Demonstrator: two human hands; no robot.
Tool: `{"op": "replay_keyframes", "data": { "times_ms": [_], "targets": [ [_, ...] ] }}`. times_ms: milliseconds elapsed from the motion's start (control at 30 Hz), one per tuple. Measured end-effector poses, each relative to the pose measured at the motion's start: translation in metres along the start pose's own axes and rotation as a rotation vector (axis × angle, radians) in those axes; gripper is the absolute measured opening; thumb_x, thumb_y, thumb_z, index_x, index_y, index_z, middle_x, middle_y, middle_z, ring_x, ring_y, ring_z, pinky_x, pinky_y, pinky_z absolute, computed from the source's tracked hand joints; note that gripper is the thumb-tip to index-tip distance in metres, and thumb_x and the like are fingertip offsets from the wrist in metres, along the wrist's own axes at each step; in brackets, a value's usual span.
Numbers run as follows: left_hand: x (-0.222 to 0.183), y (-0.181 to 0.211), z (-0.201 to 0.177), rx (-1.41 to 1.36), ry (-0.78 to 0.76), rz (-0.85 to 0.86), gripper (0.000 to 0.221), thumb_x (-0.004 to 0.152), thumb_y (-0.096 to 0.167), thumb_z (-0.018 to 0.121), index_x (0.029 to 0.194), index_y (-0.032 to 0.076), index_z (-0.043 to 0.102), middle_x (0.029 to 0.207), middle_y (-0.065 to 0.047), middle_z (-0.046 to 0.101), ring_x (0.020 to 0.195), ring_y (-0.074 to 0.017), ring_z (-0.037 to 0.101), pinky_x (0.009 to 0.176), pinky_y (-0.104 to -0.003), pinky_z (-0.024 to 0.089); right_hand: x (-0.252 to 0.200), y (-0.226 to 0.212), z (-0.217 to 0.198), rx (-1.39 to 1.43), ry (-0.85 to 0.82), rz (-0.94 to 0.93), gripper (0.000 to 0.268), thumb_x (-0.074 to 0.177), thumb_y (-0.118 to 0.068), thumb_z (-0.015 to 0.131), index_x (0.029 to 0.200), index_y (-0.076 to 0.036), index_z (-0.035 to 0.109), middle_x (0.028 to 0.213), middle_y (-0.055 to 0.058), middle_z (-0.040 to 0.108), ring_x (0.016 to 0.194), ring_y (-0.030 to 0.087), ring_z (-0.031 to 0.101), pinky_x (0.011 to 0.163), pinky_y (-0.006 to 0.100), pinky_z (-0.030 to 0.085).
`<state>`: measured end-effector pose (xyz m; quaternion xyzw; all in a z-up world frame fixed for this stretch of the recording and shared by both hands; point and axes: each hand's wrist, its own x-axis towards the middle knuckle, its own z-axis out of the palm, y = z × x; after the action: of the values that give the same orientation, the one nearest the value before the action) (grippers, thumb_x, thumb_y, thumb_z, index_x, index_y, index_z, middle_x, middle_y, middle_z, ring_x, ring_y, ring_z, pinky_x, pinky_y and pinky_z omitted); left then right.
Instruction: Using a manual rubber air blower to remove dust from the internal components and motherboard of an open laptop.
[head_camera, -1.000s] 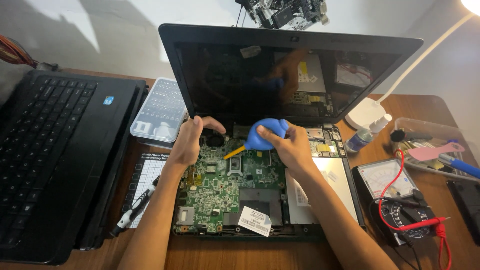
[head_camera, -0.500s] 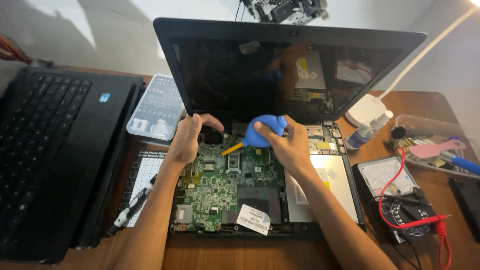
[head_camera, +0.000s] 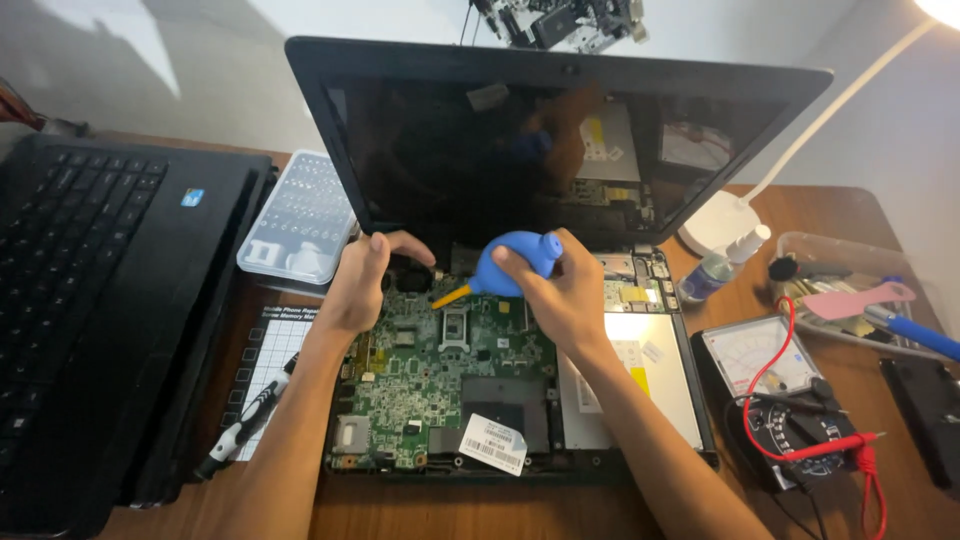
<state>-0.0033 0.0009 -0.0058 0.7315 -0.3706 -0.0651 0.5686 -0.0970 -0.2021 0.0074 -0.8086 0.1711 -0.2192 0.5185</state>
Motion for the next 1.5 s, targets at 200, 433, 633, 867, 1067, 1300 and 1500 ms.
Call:
{"op": "replay_keyframes", "data": {
  "times_ms": [200,433,633,867,1067,1300,1500],
  "targets": [
    [0.003,-0.001,0.0,0.072,-0.001,0.07,0.083,0.091,0.053,0.0,0.089,0.007,0.069,0.088,-0.017,0.067,0.086,-0.0375,0.062,0.089,-0.046,0.041,-0.005,-0.01,-0.004,-0.049,0.007,-0.192,0.043,0.067,-0.038,0.079,0.067,-0.004,0.053,0.061,0.011,0.054,0.061,0.022,0.06,0.06,0.03,0.047],
    [-0.001,-0.002,0.001,0.013,0.022,0.015,0.08,0.091,0.053,0.003,0.088,0.007,0.069,0.088,-0.017,0.067,0.088,-0.0378,0.061,0.089,-0.047,0.041,-0.005,-0.012,-0.004,0.046,-0.013,-0.426,0.045,0.07,-0.027,0.078,0.055,-0.01,0.039,0.054,0.002,0.04,0.049,0.011,0.047,0.051,0.021,0.037],
    [0.005,0.006,0.0,-0.006,0.017,0.027,0.07,0.095,0.048,0.012,0.089,0.006,0.068,0.086,-0.018,0.067,0.088,-0.0393,0.061,0.088,-0.05,0.041,-0.003,-0.007,-0.001,-0.025,-0.019,-0.173,0.047,0.066,-0.04,0.079,0.062,-0.008,0.045,0.06,0.009,0.048,0.058,0.019,0.057,0.06,0.026,0.042],
    [0.005,0.014,0.0,0.013,0.03,-0.078,0.067,0.093,0.052,0.019,0.092,0.005,0.068,0.088,-0.02,0.065,0.091,-0.0458,0.057,0.086,-0.056,0.039,0.001,-0.007,-0.002,0.099,-0.118,0.072,0.036,0.069,-0.034,0.076,0.064,-0.008,0.051,0.06,0.003,0.051,0.065,0.011,0.051,0.061,0.027,0.042],
    [0.003,0.012,0.0,0.013,0.041,-0.104,0.065,0.092,0.054,0.023,0.091,0.008,0.069,0.089,-0.019,0.066,0.094,-0.0434,0.057,0.086,-0.053,0.039,-0.003,-0.008,-0.002,0.114,-0.213,0.228,0.048,0.068,-0.043,0.075,0.088,-0.001,0.061,0.08,0.018,0.063,0.088,0.027,0.062,0.072,0.038,0.048],
    [0.003,0.006,0.001,-0.004,0.069,0.024,0.055,0.097,0.039,0.024,0.09,0.009,0.07,0.082,-0.019,0.066,0.083,-0.0434,0.059,0.08,-0.051,0.042,-0.001,-0.008,-0.002,0.109,-0.194,0.231,0.04,0.067,-0.038,0.077,0.073,-0.002,0.062,0.062,0.007,0.058,0.073,0.013,0.055,0.067,0.032,0.047],
    [0.002,0.007,0.001,-0.011,0.08,0.023,0.045,0.094,0.026,0.031,0.087,0.008,0.071,0.083,-0.017,0.068,0.089,-0.0301,0.063,0.082,-0.039,0.044,-0.002,-0.015,-0.003,0.207,-0.073,0.292,0.034,0.067,-0.033,0.08,0.071,-0.005,0.06,0.061,0.005,0.056,0.069,0.011,0.054,0.068,0.029,0.046]
  ]
}}
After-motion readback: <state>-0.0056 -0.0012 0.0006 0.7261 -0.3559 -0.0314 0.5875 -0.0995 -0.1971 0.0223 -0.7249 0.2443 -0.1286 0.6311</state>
